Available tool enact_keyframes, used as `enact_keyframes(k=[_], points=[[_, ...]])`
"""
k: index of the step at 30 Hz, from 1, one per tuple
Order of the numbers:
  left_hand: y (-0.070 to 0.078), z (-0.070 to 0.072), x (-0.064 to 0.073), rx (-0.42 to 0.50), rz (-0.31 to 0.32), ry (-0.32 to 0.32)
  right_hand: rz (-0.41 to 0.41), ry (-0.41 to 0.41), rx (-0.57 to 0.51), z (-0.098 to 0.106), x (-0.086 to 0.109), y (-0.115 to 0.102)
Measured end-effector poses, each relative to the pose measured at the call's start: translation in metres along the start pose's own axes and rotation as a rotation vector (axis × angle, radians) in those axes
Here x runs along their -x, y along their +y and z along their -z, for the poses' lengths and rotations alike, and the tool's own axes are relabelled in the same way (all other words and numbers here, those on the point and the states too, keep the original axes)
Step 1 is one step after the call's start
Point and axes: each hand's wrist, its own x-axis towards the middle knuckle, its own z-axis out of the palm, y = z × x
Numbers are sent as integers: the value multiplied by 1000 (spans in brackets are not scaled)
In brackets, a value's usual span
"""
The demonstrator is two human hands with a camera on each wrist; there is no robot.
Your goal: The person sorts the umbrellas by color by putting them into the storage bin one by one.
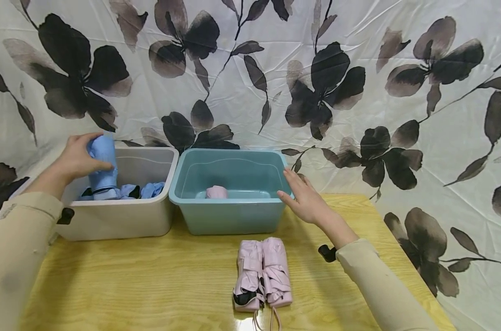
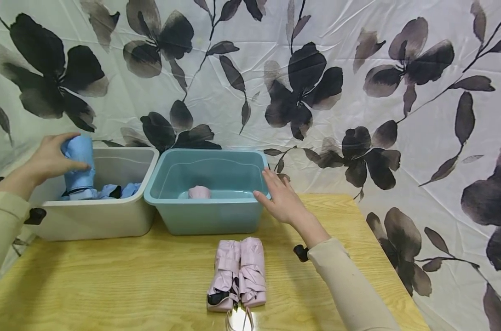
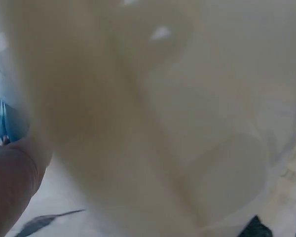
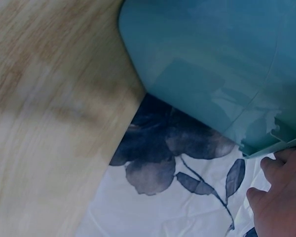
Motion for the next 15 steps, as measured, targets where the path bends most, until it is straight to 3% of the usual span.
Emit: enact_keyframes(k=[8, 13, 15], points=[[-33, -8, -5, -34, 37, -146, -14, -9, -10, -1, -1, -2], [-51, -13, -5, 28, 82, -290, -16, -16, -9, -3, -1, -2], [-55, -15, -5, 13, 105, -342, -14, -13, -10, -4, -1, -1]])
